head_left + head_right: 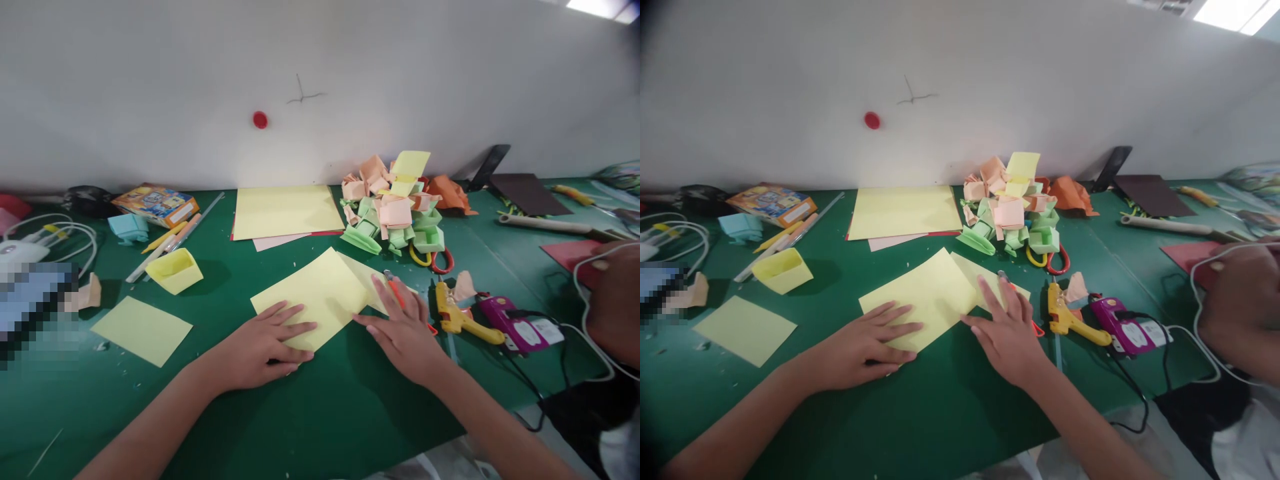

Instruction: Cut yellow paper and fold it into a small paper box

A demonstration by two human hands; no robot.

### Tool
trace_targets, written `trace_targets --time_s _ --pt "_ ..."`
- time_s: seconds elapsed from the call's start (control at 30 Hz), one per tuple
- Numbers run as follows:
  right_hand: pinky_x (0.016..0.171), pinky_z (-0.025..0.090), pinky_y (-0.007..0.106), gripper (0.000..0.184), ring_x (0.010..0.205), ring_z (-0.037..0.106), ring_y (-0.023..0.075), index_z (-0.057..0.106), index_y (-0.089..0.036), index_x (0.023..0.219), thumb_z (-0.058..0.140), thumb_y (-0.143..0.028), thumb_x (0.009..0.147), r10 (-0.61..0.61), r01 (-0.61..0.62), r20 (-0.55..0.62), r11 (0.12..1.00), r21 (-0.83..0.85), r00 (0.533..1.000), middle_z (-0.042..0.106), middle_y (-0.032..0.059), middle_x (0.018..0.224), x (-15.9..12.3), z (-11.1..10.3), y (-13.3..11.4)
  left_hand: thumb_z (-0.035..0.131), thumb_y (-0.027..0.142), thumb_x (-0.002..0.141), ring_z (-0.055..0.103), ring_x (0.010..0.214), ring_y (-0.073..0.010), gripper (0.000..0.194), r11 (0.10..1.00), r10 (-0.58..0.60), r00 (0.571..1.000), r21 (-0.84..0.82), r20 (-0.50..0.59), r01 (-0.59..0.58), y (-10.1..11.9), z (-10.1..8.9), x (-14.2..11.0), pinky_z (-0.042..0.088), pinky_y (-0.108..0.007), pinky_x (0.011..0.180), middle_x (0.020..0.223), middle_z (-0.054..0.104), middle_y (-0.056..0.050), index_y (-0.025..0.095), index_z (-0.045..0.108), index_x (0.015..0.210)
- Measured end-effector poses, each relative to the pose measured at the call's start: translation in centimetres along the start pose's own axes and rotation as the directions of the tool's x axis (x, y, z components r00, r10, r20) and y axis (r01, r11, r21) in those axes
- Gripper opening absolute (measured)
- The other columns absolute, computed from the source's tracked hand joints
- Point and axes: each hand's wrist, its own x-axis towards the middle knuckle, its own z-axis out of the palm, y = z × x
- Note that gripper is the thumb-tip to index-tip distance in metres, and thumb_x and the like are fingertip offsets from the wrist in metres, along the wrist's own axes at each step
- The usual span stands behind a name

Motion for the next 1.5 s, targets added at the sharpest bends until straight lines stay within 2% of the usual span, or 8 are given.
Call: trace_targets --time_s 0.43,0.73,1.07,1.17,1.2,1.27,1.37,1.5 --pt "0.107 0.032 0.070 0.037 0.146 0.028 0.0441 0.078 -0.034 0.114 0.043 -0.031 0.103 0.162 -0.180 -0.152 0.977 -0.114 0.975 0.031 -0.0022 0.167 0.3 0.3 3.0 0.055 0.039 0.102 0.018 0.156 -0.0275 0.035 0.999 -0.019 0.999 0.034 0.048 0.018 -0.1 0.0 -0.1 0.013 -0.054 0.129 0.161 0.037 0.011 0.048 0.061 0.135" --pt "0.105 0.034 0.059 0.034 0.134 0.045 0.0369 0.077 -0.029 0.111 0.043 -0.031 0.102 0.112 -0.133 -0.184 0.986 -0.105 0.977 0.049 0.0014 0.157 0.2 1.1 3.7 0.058 0.038 0.100 0.022 0.155 -0.0271 0.035 1.000 -0.018 1.000 0.021 0.011 0.018 -0.1 0.1 -0.2 0.015 -0.054 0.129 0.159 0.041 0.010 0.048 0.062 0.133" --pt "0.105 0.039 0.052 0.017 0.117 0.059 0.0301 0.067 -0.025 0.082 0.058 -0.032 0.095 0.196 -0.124 -0.256 0.954 0.273 0.947 0.073 0.0068 0.117 0.9 0.5 2.6 0.056 0.029 0.098 0.039 0.149 -0.0244 0.025 0.997 -0.070 0.989 0.024 -0.131 0.074 0.1 0.3 -0.6 0.020 -0.050 0.127 0.143 0.063 0.004 0.037 0.077 0.109" --pt "0.104 0.042 0.051 0.019 0.115 0.060 0.0310 0.071 -0.025 0.078 0.073 -0.042 0.086 0.441 -0.229 -0.113 0.648 0.726 0.891 0.073 0.0073 0.112 1.3 0.3 1.5 0.051 0.031 0.100 0.046 0.144 -0.0252 0.029 0.976 -0.178 0.946 0.075 -0.271 0.205 -0.1 0.1 -0.6 0.024 -0.052 0.124 0.140 0.066 0.002 0.036 0.075 0.115" --pt "0.102 0.045 0.050 0.021 0.112 0.061 0.0308 0.072 -0.025 0.078 0.078 -0.045 0.081 0.521 -0.269 -0.004 0.446 0.854 0.853 0.073 0.0078 0.112 1.4 0.4 1.1 0.049 0.033 0.100 0.048 0.143 -0.0262 0.031 0.952 -0.241 0.913 0.101 -0.329 0.288 -0.2 0.0 -0.7 0.026 -0.052 0.123 0.141 0.065 0.001 0.035 0.073 0.120" --pt "0.090 0.051 0.045 0.028 0.097 0.064 0.0273 0.076 -0.023 0.085 0.078 -0.050 0.081 0.561 -0.294 0.116 0.238 0.926 0.820 0.074 0.0082 0.103 1.7 0.5 0.2 0.046 0.041 0.101 0.046 0.143 -0.0299 0.040 0.859 -0.388 0.817 0.154 -0.426 0.488 -0.5 -0.1 -0.9 0.030 -0.055 0.119 0.147 0.060 -0.003 0.032 0.064 0.135" --pt "0.078 0.053 0.039 0.034 0.077 0.062 0.0198 0.079 -0.022 0.093 0.077 -0.054 0.081 0.542 -0.280 0.194 0.080 0.957 0.817 0.071 0.0052 0.084 2.4 0.7 -0.9 0.047 0.052 0.098 0.036 0.148 -0.0375 0.057 0.662 -0.561 0.677 0.232 -0.477 0.713 -1.1 -0.2 -1.5 0.034 -0.061 0.113 0.159 0.045 -0.010 0.025 0.052 0.148" --pt "0.064 0.052 0.032 0.034 0.070 0.057 0.0148 0.079 -0.023 0.089 0.079 -0.055 0.077 0.511 -0.253 0.274 -0.112 0.961 0.815 0.071 0.0055 0.093 3.8 0.3 -1.8 0.046 0.057 0.096 0.031 0.149 -0.0416 0.063 0.546 -0.638 0.635 0.325 -0.436 0.772 -1.7 -0.2 -2.3 0.037 -0.064 0.106 0.166 0.031 -0.012 0.022 0.051 0.149"
